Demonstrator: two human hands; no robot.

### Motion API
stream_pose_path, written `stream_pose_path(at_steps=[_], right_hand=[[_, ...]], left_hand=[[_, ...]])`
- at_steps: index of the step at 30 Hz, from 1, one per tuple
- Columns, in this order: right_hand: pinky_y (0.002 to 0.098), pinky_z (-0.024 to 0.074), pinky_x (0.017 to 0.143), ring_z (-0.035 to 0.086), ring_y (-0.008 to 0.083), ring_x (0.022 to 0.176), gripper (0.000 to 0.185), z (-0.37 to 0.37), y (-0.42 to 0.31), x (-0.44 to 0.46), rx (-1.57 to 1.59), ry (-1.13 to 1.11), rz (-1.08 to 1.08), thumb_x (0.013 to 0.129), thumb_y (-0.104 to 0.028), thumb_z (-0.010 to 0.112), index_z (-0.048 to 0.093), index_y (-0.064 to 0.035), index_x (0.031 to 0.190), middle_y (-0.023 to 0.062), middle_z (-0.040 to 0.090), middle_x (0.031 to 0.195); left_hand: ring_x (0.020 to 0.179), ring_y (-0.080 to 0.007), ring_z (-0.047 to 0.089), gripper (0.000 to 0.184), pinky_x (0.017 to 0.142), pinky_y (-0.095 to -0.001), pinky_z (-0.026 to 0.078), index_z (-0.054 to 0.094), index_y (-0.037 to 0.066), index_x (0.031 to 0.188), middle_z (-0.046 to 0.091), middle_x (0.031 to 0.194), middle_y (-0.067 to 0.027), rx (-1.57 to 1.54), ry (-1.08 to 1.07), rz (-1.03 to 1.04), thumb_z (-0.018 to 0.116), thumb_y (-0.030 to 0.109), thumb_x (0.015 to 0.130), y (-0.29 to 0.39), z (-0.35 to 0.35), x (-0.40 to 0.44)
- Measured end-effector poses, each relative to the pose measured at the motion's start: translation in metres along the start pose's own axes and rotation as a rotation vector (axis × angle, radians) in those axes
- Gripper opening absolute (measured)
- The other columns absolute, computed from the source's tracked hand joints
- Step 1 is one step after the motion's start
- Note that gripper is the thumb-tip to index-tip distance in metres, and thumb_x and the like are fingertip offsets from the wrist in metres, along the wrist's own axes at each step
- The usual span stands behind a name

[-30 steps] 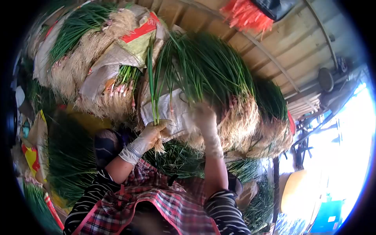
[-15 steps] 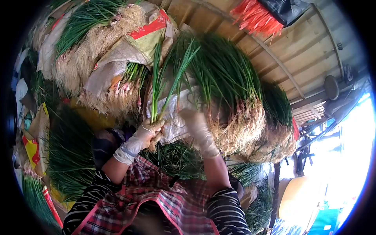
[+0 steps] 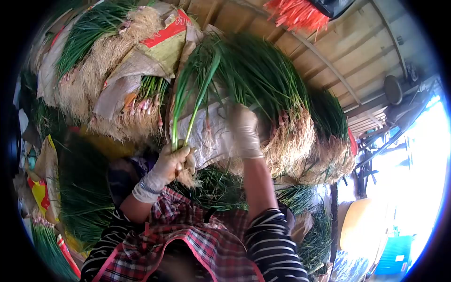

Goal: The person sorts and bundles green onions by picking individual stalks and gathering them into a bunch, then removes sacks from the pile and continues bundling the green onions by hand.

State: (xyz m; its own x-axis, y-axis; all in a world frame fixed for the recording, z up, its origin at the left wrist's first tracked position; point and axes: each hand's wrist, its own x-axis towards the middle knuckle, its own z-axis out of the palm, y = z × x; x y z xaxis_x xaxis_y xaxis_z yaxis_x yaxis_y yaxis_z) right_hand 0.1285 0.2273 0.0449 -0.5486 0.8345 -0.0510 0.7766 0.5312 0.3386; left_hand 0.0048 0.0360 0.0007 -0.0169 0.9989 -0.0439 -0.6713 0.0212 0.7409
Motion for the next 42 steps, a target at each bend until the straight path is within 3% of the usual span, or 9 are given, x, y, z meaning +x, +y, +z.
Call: stream_pose_path(at_steps=[6,10,13,17,21,23,28,34,42], right_hand=[[0.0291,0.0504,0.054,0.06,0.0174,0.061,0.024,0.046,0.027,-0.116,0.587,-0.03,-0.674,0.081,-0.025,0.054,0.057,-0.0065,0.097,0.0065,0.061,0.08],[0.0272,0.0485,0.07,0.061,0.0181,0.087,0.031,-0.026,0.032,-0.084,0.835,-0.022,0.339,0.076,-0.011,0.062,0.057,-0.0073,0.107,0.0076,0.063,0.096],[0.0253,0.0469,0.065,0.059,0.0142,0.077,0.024,-0.004,0.038,-0.082,1.245,0.093,0.295,0.077,-0.006,0.058,0.059,-0.0035,0.1,0.0068,0.063,0.086],[0.0234,0.0505,0.054,0.059,0.0128,0.061,0.009,0.006,0.039,-0.075,0.913,0.564,-0.151,0.079,-0.005,0.053,0.06,-0.002,0.086,0.0052,0.06,0.074],[0.0315,0.0467,0.074,0.057,0.0209,0.085,0.02,0.028,-0.017,-0.107,0.797,0.128,-0.206,0.076,0.003,0.043,0.059,-0.0047,0.084,0.0094,0.059,0.092],[0.027,0.0479,0.055,0.057,0.0179,0.064,0.025,0.005,-0.043,-0.112,0.966,0.502,-0.787,0.075,0.007,0.043,0.059,-0.0055,0.088,0.0085,0.06,0.087],[0.0278,0.0478,0.049,0.056,0.0149,0.052,0.01,-0.002,-0.026,-0.074,1.236,0.25,0.267,0.077,-0.006,0.054,0.059,-0.0047,0.086,0.0102,0.06,0.073],[0.0227,0.0426,0.052,0.051,0.0094,0.056,0.007,-0.008,-0.007,-0.016,1.953,-0.048,0.287,0.079,-0.008,0.055,0.058,-0.0041,0.084,0.0068,0.059,0.074],[0.0226,0.0408,0.048,0.047,0.0107,0.051,0.011,0.012,-0.041,-0.029,1.805,-0.182,0.097,0.076,-0.004,0.059,0.052,-0.0044,0.068,0.0016,0.051,0.062]], left_hand=[[0.066,-0.0208,0.058,0.033,0.065,-0.0389,0.051,0.05,0.0,0.11,0.056,0.067,-0.0079,-0.288,0.083,-0.087,0.056,0.019,0.083,-0.009,-0.009,0.01],[0.053,-0.0177,0.056,0.03,0.065,-0.0391,0.051,0.053,0.0,0.105,0.05,0.055,-0.0029,-0.3,0.071,-0.174,0.057,0.019,0.082,-0.019,-0.012,0.017],[0.043,-0.014,0.051,0.03,0.062,-0.0358,0.052,0.055,-0.001,0.101,0.046,0.048,0.0003,-0.206,0.102,-0.142,0.058,0.021,0.082,-0.01,-0.002,0.022],[0.047,-0.011,0.051,0.029,0.058,-0.0284,0.051,0.057,0.001,0.103,0.055,0.062,-0.0013,-0.083,0.227,-0.18,0.055,0.024,0.084,-0.025,0.001,0.023],[0.065,-0.0124,0.06,0.028,0.055,-0.0231,0.048,0.057,0.003,0.105,0.063,0.082,-0.0061,0.117,0.166,-0.225,0.054,0.023,0.085,-0.03,0.002,0.03],[0.065,-0.0151,0.06,0.024,0.057,-0.0239,0.048,0.058,0.0,0.1,0.064,0.081,-0.0085,-0.177,0.211,-0.307,0.055,0.019,0.085,-0.012,0.017,0.028],[0.067,-0.0173,0.061,0.018,0.06,-0.0255,0.05,0.058,-0.002,0.095,0.063,0.077,-0.0105,-0.155,0.197,-0.116,0.055,0.012,0.084,-0.041,-0.013,0.041],[0.075,-0.0177,0.061,0.022,0.066,-0.0273,0.05,0.058,-0.001,0.097,0.063,0.086,-0.011,-0.11,0.271,0.012,0.056,0.016,0.084,-0.029,-0.001,0.036],[0.072,-0.0134,0.055,0.018,0.065,-0.028,0.049,0.057,0.001,0.094,0.06,0.079,-0.0054,-0.003,0.188,0.048,0.056,0.016,0.084,-0.04,0.003,0.044]])
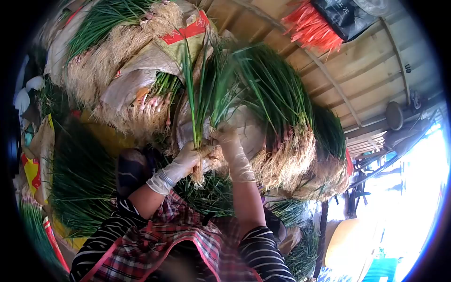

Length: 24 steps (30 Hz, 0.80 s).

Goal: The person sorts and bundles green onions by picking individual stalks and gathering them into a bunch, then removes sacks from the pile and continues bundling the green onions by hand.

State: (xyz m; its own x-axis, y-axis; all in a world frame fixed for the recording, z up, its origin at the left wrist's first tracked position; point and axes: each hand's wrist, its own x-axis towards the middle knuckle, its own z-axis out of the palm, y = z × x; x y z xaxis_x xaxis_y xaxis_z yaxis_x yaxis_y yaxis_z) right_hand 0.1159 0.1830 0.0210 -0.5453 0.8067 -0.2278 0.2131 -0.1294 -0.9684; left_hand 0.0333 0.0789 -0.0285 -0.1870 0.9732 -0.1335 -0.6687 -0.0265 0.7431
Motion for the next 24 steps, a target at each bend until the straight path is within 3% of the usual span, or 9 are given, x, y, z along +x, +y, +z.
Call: stream_pose_path(at_steps=[6,7,12,13,15,19,21,23,24], right_hand=[[0.0268,0.0406,0.042,0.05,0.0108,0.047,0.014,-0.04,0.023,0.051,-0.749,0.513,-0.47,0.078,-0.007,0.055,0.052,-0.0036,0.065,0.0036,0.052,0.056],[0.0266,0.0404,0.042,0.052,0.0098,0.048,0.015,-0.047,0.005,0.048,-0.209,0.454,-0.222,0.079,-0.01,0.056,0.053,-0.0033,0.065,0.0055,0.055,0.059],[0.0245,0.0465,0.048,0.056,0.0132,0.057,0.008,-0.021,-0.029,0.019,-0.959,-0.029,-0.461,0.078,-0.009,0.054,0.059,-0.005,0.072,0.0053,0.059,0.066],[0.0254,0.0493,0.052,0.058,0.0168,0.061,0.006,0.003,-0.036,0.012,-0.995,-0.164,-0.102,0.078,-0.009,0.054,0.059,-0.0054,0.077,0.0054,0.059,0.069],[0.0358,0.0479,0.067,0.058,0.0246,0.068,0.019,0.016,-0.006,0.028,-1.188,-0.184,-0.409,0.079,-0.021,0.056,0.059,-0.0032,0.085,0.0118,0.061,0.075],[0.0361,0.0485,0.052,0.056,0.0218,0.058,0.025,-0.021,0.009,0.074,-1.445,0.344,-0.318,0.078,-0.026,0.058,0.058,-0.0009,0.081,0.0111,0.06,0.073],[0.0366,0.0511,0.066,0.061,0.0274,0.081,0.032,-0.061,-0.032,0.06,-1.053,0.446,0.065,0.079,-0.03,0.058,0.056,-0.001,0.094,0.0139,0.061,0.088],[0.0342,0.0521,0.065,0.059,0.0253,0.091,0.056,-0.073,-0.018,0.037,-1.426,0.794,-0.418,0.079,-0.037,0.058,0.043,-0.0013,0.118,0.0179,0.049,0.115],[0.0356,0.051,0.074,0.055,0.0273,0.099,0.074,-0.046,-0.037,0.016,-1.242,0.668,-0.129,0.077,-0.043,0.059,0.028,-0.0022,0.13,0.0194,0.032,0.132]], left_hand=[[0.064,-0.0143,0.054,0.014,0.059,-0.0296,0.048,0.056,0.002,0.088,0.059,0.077,-0.0059,-0.131,0.01,-0.16,0.055,0.016,0.084,0.023,-0.011,-0.008],[0.065,-0.0148,0.054,0.016,0.06,-0.0301,0.048,0.056,0.002,0.091,0.061,0.083,-0.0071,-0.131,-0.009,-0.18,0.054,0.017,0.085,0.031,-0.01,-0.012],[0.063,-0.0144,0.053,0.019,0.055,-0.0291,0.046,0.057,0.003,0.094,0.062,0.087,-0.008,-0.058,0.046,-0.159,0.053,0.02,0.086,0.025,-0.016,-0.003],[0.062,-0.0144,0.053,0.019,0.053,-0.0289,0.045,0.057,0.004,0.095,0.062,0.085,-0.0078,-0.002,0.002,-0.182,0.053,0.02,0.086,0.022,-0.018,0.0],[0.05,-0.0129,0.046,0.022,0.047,-0.0275,0.04,0.056,0.004,0.101,0.053,0.062,-0.0018,-0.023,-0.088,-0.18,0.048,0.02,0.088,0.028,-0.018,0.0],[0.04,-0.012,0.036,0.031,0.041,-0.0272,0.036,0.053,0.001,0.106,0.033,0.049,0.0022,-0.045,-0.095,-0.116,0.039,0.025,0.092,0.04,-0.018,-0.006],[0.04,-0.0122,0.035,0.033,0.04,-0.0276,0.035,0.051,0.0,0.107,0.035,0.05,0.002,0.08,-0.12,-0.017,0.04,0.027,0.092,0.048,-0.03,-0.009],[0.041,-0.0108,0.036,0.037,0.039,-0.027,0.034,0.048,-0.001,0.111,0.042,0.053,0.0,-0.073,-0.07,-0.044,0.041,0.029,0.091,0.037,-0.039,-0.005],[0.041,-0.0105,0.037,0.037,0.039,-0.0271,0.035,0.047,-0.001,0.111,0.044,0.054,-0.0005,-0.094,-0.056,-0.06,0.042,0.03,0.091,0.034,-0.041,-0.003]])
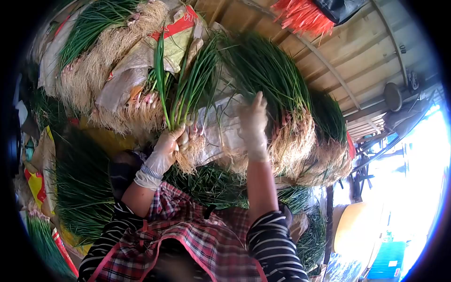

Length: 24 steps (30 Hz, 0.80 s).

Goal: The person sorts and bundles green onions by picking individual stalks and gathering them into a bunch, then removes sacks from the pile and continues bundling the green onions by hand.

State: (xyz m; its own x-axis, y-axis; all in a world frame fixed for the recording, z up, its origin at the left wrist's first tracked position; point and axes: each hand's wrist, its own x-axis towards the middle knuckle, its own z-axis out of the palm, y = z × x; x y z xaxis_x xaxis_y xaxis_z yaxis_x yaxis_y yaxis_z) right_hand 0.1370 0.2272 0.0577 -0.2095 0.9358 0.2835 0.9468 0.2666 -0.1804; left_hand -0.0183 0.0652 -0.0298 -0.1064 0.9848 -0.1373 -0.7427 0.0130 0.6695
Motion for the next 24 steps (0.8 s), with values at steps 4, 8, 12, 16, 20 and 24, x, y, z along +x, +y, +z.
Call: stream_pose_path(at_steps=[4,8,12,16,20,24], right_hand=[[0.0375,0.0501,0.074,0.058,0.0261,0.082,0.061,0.074,-0.039,-0.06,0.332,-0.132,-0.254,0.079,-0.022,0.057,0.027,-0.0047,0.129,0.0217,0.049,0.113],[0.0385,0.0494,0.072,0.061,0.0286,0.078,0.048,0.059,-0.035,-0.01,0.622,-0.223,-0.049,0.077,-0.011,0.056,0.041,-0.0095,0.122,0.0178,0.06,0.091],[0.0367,0.0486,0.071,0.06,0.0307,0.082,0.043,0.024,0.0,0.05,0.209,0.084,-0.294,0.072,-0.016,0.061,0.05,-0.0035,0.112,0.0172,0.06,0.09],[0.0293,0.052,0.058,0.061,0.0195,0.069,0.032,0.019,-0.033,0.005,0.347,-0.221,-0.312,0.084,-0.021,0.049,0.049,-0.0045,0.11,0.0136,0.061,0.081],[0.0308,0.0537,0.06,0.061,0.0198,0.067,0.052,0.093,-0.069,-0.058,0.286,-0.35,-0.453,0.085,-0.014,0.047,0.026,-0.0094,0.133,0.014,0.061,0.081],[0.0224,0.0513,0.052,0.059,0.013,0.063,0.048,0.108,-0.064,-0.002,1.063,-0.299,-0.067,0.078,-0.011,0.059,0.041,-0.0025,0.121,0.0103,0.062,0.088]], left_hand=[[0.041,-0.0102,0.037,0.032,0.047,-0.0291,0.04,0.048,0.001,0.103,0.046,0.056,-0.0015,-0.03,0.142,-0.041,0.046,0.03,0.089,0.002,0.004,-0.004],[0.04,-0.0089,0.037,0.03,0.052,-0.0319,0.043,0.051,0.005,0.091,0.038,0.05,0.003,-0.123,0.024,0.189,0.053,0.034,0.085,0.02,0.001,-0.02],[0.038,-0.0094,0.035,0.027,0.052,-0.0324,0.046,0.051,0.007,0.08,0.036,0.048,0.0035,-0.069,0.058,0.138,0.053,0.033,0.085,0.027,-0.003,-0.026],[0.039,-0.0112,0.036,0.025,0.052,-0.0325,0.046,0.049,0.007,0.076,0.036,0.049,0.001,-0.075,0.027,0.089,0.053,0.03,0.086,0.012,-0.007,-0.01],[0.04,-0.0113,0.038,0.024,0.055,-0.0332,0.047,0.051,0.007,0.086,0.036,0.05,0.0015,-0.141,0.019,0.088,0.052,0.031,0.086,0.011,0.004,-0.011],[0.038,-0.009,0.042,0.028,0.063,-0.0348,0.052,0.052,0.006,0.089,0.041,0.048,0.0031,-0.239,-0.388,0.421,0.055,0.033,0.083,0.035,0.007,-0.028]])
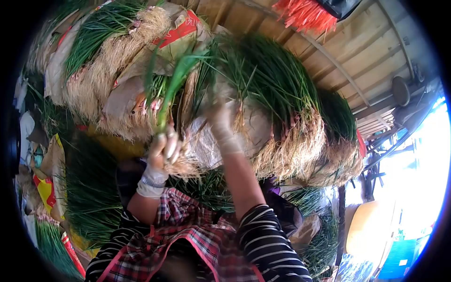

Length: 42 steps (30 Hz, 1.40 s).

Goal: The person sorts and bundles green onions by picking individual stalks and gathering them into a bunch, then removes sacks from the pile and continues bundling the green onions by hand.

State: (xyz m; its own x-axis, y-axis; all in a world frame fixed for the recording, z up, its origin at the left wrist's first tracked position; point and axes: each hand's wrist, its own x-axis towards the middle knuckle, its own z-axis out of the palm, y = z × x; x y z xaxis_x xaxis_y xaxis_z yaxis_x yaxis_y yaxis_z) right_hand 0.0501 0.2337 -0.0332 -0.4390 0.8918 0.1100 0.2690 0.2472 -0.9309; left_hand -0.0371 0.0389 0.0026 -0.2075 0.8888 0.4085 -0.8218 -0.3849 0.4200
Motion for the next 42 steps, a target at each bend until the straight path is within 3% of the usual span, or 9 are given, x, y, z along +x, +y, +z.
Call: stream_pose_path(at_steps=[6,11,14,18,20,25,29,32,42], right_hand=[[0.0293,0.0442,0.079,0.058,0.0171,0.086,0.046,-0.107,-0.102,-0.011,-0.517,0.108,0.186,0.076,-0.027,0.061,0.053,-0.0026,0.115,0.0126,0.061,0.099],[0.0252,0.0481,0.057,0.058,0.0107,0.062,0.03,-0.19,-0.058,-0.057,-0.937,0.059,0.473,0.078,-0.021,0.059,0.058,-0.0019,0.1,0.0076,0.062,0.08],[0.0244,0.0466,0.05,0.054,0.0085,0.057,0.01,-0.173,0.036,-0.059,-0.847,0.022,-0.066,0.079,-0.01,0.055,0.058,-0.0042,0.086,0.0008,0.059,0.073],[0.0186,0.0395,0.039,0.05,0.0069,0.052,0.015,-0.121,-0.078,-0.056,-1.824,-0.075,-0.708,0.072,0.004,0.053,0.057,-0.0104,0.071,0.0017,0.056,0.066],[0.0218,0.0462,0.045,0.057,0.0101,0.055,0.01,-0.151,-0.089,-0.049,-0.702,0.239,-0.045,0.076,-0.008,0.054,0.062,-0.0093,0.07,0.0048,0.059,0.061],[0.0301,0.0512,0.063,0.063,0.0215,0.07,0.025,-0.174,0.003,-0.017,-1.078,-0.103,0.077,0.079,-0.024,0.052,0.064,-0.0029,0.087,0.0104,0.065,0.081],[0.0214,0.0484,0.052,0.058,0.0116,0.068,0.02,-0.136,-0.022,-0.045,-0.343,-0.082,0.524,0.075,-0.02,0.062,0.062,-0.0041,0.088,0.0052,0.062,0.076],[0.0236,0.0468,0.052,0.055,0.0117,0.064,0.011,-0.109,-0.014,-0.079,-0.608,-0.242,-0.197,0.073,-0.006,0.064,0.062,-0.0017,0.083,0.004,0.06,0.073],[0.0282,0.0454,0.063,0.057,0.0145,0.069,0.033,-0.064,-0.057,-0.091,0.078,-0.106,0.346,0.081,-0.031,0.061,0.06,0.0005,0.092,0.0102,0.062,0.075]], left_hand=[[0.037,-0.0095,0.04,0.023,0.059,-0.0349,0.05,0.053,0.007,0.085,0.039,0.046,0.0033,0.217,0.335,-0.296,0.064,0.027,0.078,0.009,-0.001,-0.003],[0.037,-0.0109,0.043,0.017,0.06,-0.034,0.051,0.056,0.004,0.089,0.044,0.047,0.0013,0.201,0.344,-0.132,0.061,0.018,0.08,0.012,0.012,-0.003],[0.034,-0.0093,0.036,0.022,0.048,-0.0275,0.046,0.056,0.003,0.094,0.04,0.044,0.0019,0.268,0.329,-0.308,0.059,0.021,0.082,-0.012,0.006,-0.001],[0.034,-0.0107,0.037,0.024,0.052,-0.0281,0.045,0.056,0.003,0.097,0.039,0.044,0.0012,0.3,0.437,-0.503,0.058,0.023,0.082,-0.026,0.001,0.001],[0.034,-0.0117,0.038,0.024,0.05,-0.0291,0.045,0.056,0.004,0.096,0.04,0.044,0.0012,0.316,0.485,-0.522,0.06,0.022,0.081,-0.034,-0.006,-0.001],[0.036,-0.011,0.04,0.017,0.049,-0.031,0.047,0.056,0.005,0.089,0.043,0.046,0.0003,0.298,0.457,-0.542,0.064,0.014,0.078,-0.053,-0.013,0.0],[0.041,-0.0113,0.043,0.016,0.048,-0.0297,0.048,0.054,0.005,0.088,0.052,0.056,-0.0016,0.297,0.549,-0.536,0.065,0.008,0.076,-0.066,-0.013,0.004],[0.045,-0.0115,0.046,0.014,0.047,-0.0244,0.046,0.052,0.006,0.089,0.06,0.072,-0.006,0.281,0.571,-0.54,0.061,0.011,0.08,-0.072,-0.008,0.007],[0.05,-0.0084,0.045,0.014,0.045,-0.0203,0.04,0.058,0.006,0.087,0.054,0.065,-0.001,0.36,0.489,-0.583,0.065,0.011,0.076,-0.068,0.003,0.001]])
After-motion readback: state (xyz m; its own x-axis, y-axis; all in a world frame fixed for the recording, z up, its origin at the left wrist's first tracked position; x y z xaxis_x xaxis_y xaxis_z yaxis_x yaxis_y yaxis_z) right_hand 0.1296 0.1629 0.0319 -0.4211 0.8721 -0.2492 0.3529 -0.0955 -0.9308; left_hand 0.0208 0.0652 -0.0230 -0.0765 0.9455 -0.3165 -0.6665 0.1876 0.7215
